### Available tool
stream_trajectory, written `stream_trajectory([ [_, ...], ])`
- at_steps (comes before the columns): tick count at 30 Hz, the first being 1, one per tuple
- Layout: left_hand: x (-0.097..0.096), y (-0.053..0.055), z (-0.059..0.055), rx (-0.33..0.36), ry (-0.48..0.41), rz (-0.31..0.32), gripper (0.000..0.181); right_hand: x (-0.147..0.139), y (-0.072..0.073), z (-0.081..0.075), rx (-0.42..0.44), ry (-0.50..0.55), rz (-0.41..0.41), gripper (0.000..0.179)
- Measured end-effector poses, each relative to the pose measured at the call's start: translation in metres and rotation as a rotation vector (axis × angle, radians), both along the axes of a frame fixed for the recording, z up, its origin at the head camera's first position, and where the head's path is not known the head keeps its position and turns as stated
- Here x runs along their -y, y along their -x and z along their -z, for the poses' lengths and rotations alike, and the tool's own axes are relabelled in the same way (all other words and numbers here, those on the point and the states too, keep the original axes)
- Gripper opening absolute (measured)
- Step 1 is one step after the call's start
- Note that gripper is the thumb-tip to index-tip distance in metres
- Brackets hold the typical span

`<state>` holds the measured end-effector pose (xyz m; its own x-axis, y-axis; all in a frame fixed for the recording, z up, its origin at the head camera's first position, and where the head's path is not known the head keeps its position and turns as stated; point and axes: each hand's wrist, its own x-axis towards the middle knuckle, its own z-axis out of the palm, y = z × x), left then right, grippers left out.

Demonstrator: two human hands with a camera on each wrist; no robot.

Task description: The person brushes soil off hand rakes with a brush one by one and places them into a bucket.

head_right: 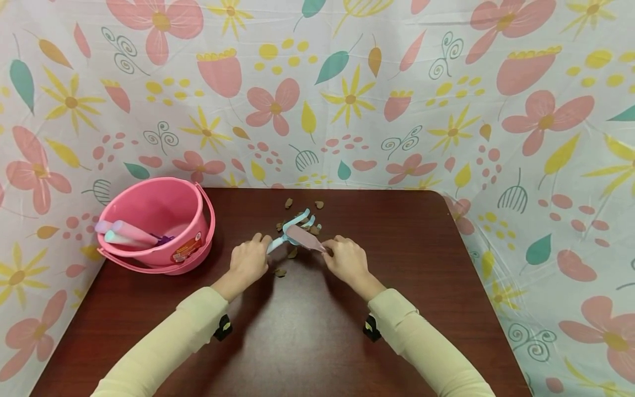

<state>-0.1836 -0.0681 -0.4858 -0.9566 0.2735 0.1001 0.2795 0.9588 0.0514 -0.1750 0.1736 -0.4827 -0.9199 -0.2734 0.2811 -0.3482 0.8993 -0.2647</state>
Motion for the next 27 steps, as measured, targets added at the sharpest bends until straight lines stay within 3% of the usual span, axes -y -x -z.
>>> stream_trajectory([
  [13,0.000,-0.001,0.001,-0.018,-0.005,0.006,0.029,-0.006,-0.006,0.001,-0.006,0.002,-0.018,0.020],
  [21,0.001,-0.001,0.002,-0.071,-0.046,-0.014,0.029,-0.005,0.000,-0.002,-0.100,0.024,-0.011,0.022],
  [27,0.000,-0.001,0.002,-0.036,-0.042,0.003,0.030,0.001,0.006,-0.008,-0.106,0.028,0.032,0.022],
])
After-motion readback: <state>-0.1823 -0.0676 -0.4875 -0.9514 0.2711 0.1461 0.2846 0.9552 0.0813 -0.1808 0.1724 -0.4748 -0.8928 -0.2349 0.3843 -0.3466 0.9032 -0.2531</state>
